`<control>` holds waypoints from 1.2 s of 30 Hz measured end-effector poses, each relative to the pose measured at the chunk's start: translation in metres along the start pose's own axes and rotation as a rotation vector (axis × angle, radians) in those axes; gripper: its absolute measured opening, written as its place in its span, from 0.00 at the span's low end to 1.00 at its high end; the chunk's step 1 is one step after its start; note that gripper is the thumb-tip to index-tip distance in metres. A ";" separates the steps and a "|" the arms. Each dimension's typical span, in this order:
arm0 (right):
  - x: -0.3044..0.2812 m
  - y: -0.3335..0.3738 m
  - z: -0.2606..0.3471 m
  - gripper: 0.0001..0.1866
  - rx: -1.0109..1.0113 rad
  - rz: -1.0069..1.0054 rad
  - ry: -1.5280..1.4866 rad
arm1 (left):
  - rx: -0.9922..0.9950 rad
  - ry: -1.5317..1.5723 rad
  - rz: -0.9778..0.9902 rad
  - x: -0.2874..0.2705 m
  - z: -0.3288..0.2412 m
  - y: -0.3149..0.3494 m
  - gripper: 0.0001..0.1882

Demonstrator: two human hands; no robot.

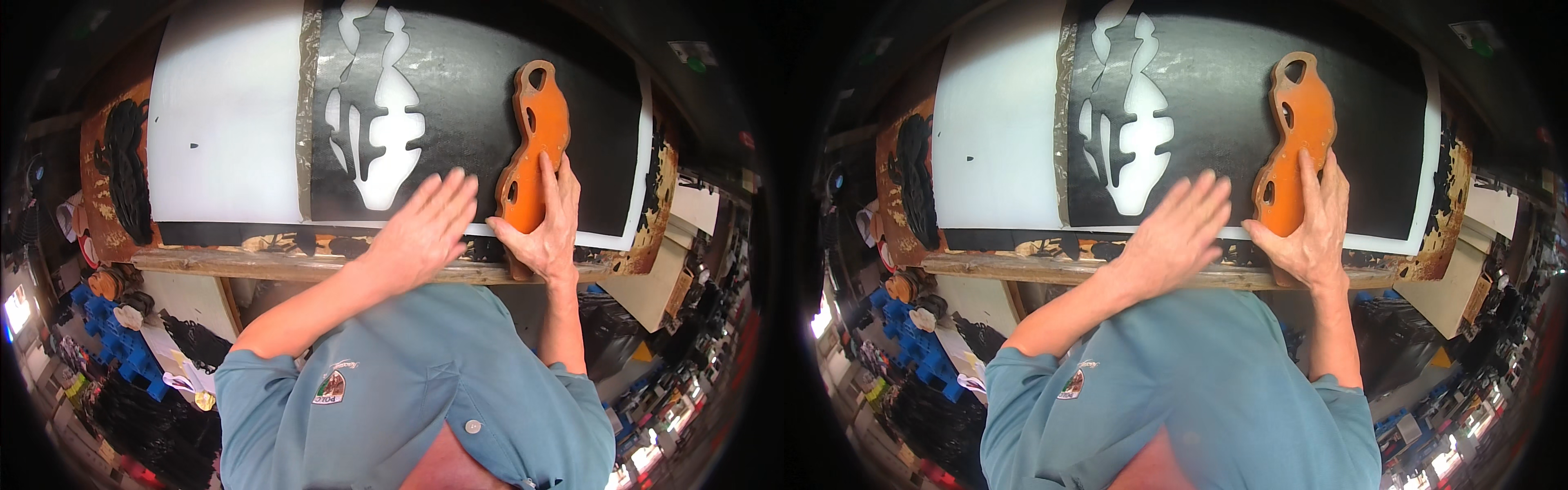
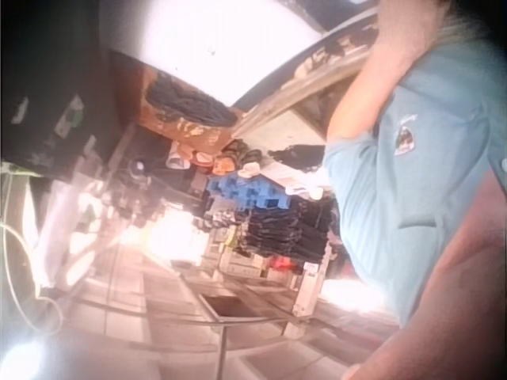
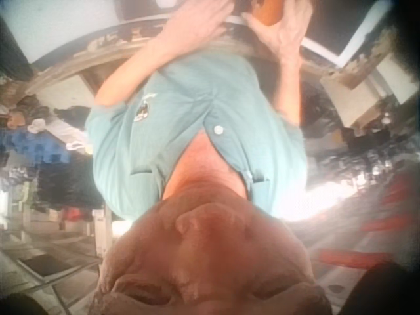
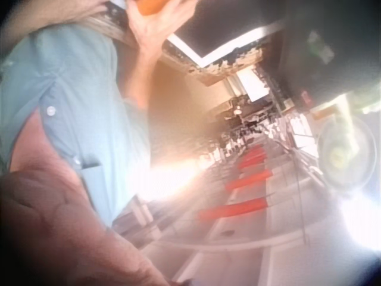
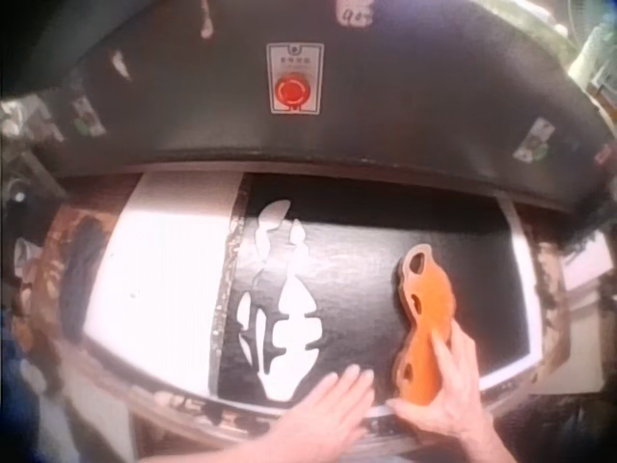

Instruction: The person repeatedly presses a black stencil onto a flat surface with an orange squeegee, then peels off the cutout shapes by hand. The person removes the stencil, picks up a large black sheet from the floor, and places it on the work surface before repeating the pressing and peeling process.

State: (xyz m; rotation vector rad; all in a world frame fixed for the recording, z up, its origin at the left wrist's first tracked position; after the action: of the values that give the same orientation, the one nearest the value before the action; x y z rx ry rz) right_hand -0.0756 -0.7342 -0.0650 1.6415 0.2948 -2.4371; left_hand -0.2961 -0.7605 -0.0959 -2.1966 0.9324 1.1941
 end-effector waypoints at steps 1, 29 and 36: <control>0.000 -0.001 0.000 0.60 -0.007 -0.016 0.000 | 0.096 0.106 -0.005 -0.003 -0.004 0.010 0.28; 0.026 -0.067 0.054 0.70 0.049 -0.068 -0.112 | -0.186 0.102 -0.572 -0.039 0.053 0.009 0.20; 0.035 -0.057 0.056 0.48 -0.034 -0.226 -0.147 | -0.193 0.048 -0.549 -0.038 0.054 0.009 0.20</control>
State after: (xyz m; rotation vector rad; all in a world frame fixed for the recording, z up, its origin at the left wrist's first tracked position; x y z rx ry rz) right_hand -0.1535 -0.6958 -0.0738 1.4767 0.5220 -2.6833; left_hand -0.3464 -0.7172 -0.0915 -2.4157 0.1980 0.9941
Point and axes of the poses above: each hand's wrist, its own y-axis away from the middle knuckle, its own x-axis out of the palm, z = x × y, the point moved 4 cm from there along -y, towards the middle knuckle, and after that the axes turned 8 degrees about z, right-handed, at the moved point
